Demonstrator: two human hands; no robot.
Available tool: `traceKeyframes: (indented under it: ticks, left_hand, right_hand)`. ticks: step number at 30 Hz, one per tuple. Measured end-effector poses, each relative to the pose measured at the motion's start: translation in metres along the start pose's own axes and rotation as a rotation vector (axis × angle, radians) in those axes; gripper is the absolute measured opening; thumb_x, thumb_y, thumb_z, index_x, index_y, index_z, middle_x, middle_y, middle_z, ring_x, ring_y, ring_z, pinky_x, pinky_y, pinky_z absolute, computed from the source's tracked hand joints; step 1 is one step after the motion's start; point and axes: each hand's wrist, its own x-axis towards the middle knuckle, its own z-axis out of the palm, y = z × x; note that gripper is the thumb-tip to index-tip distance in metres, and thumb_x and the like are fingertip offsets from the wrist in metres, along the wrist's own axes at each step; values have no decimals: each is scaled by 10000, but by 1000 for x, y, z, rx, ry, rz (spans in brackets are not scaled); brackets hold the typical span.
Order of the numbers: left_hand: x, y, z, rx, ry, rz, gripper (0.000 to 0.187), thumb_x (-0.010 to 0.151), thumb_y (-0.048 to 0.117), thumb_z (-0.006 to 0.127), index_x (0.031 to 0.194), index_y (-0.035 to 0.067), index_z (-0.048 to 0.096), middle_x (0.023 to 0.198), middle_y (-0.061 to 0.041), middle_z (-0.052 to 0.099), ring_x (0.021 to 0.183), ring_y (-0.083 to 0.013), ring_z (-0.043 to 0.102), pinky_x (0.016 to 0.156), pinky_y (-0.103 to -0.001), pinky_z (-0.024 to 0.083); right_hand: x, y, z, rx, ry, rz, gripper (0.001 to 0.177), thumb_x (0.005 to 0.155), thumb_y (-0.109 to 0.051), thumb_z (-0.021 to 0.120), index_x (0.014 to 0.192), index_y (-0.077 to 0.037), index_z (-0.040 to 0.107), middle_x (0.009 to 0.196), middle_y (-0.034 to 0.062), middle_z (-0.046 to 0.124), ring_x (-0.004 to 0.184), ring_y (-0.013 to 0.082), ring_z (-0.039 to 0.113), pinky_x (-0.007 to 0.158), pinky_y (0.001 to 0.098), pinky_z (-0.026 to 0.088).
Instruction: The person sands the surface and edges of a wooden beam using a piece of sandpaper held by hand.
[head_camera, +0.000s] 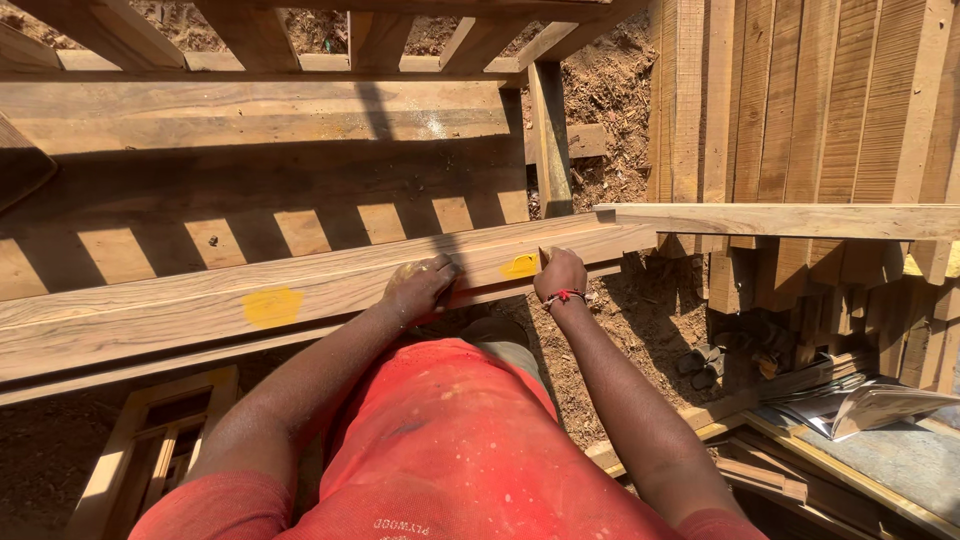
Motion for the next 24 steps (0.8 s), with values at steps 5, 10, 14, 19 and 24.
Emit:
traceKeyframes:
  ticks: [5, 10, 14, 19, 24]
  left_hand:
    - [-6, 4, -6, 3, -16, -1, 641, 706, 208, 818, 1299, 196, 575, 1279, -60, 568, 1171, -308, 601, 888, -482, 528]
    - [-3, -6, 1, -13, -5, 47, 566, 771, 233, 788, 1300, 178, 595, 1216, -81, 586, 1140, -321, 614, 880, -474, 540]
    - [4, -11, 15, -266, 79, 149, 602, 764, 140, 726, 1347, 120, 576, 1276, -136, 560, 1131, -341, 600, 908, -452, 548]
    - [-7, -1, 0, -79, 82, 70, 516, 828, 248, 717, 1329, 200, 605, 1323, -78, 581, 1219, -316, 587, 938, -504, 517]
    - [-5, 10, -6, 3, 332, 138, 427, 854, 223, 682, 1264, 122, 624, 1371, -133, 540, 1251, -370, 523, 956, -499, 482]
  right_hand:
    - [-20, -40, 13, -1, 61, -54, 178, 786, -46, 695, 960, -17, 723, 985, 211, 697, 979, 371, 680, 883, 453, 568]
    - [-29, -49, 13, 46, 78, -97, 165, 778, -25, 670, 937, -9, 711, 983, 228, 690, 989, 406, 666, 884, 477, 558]
    - [-36, -61, 25, 46, 0, -87, 121, 764, -24, 671, 882, -5, 695, 989, 230, 677, 973, 411, 664, 875, 484, 552]
    - [-35, -49, 28, 104, -118, -173, 225, 811, -221, 727, 917, -23, 736, 941, 244, 721, 924, 426, 698, 827, 503, 566]
    - [-49, 24, -6, 363, 82, -78, 224, 913, -128, 618, 1083, -60, 747, 909, 214, 732, 811, 361, 702, 724, 460, 547]
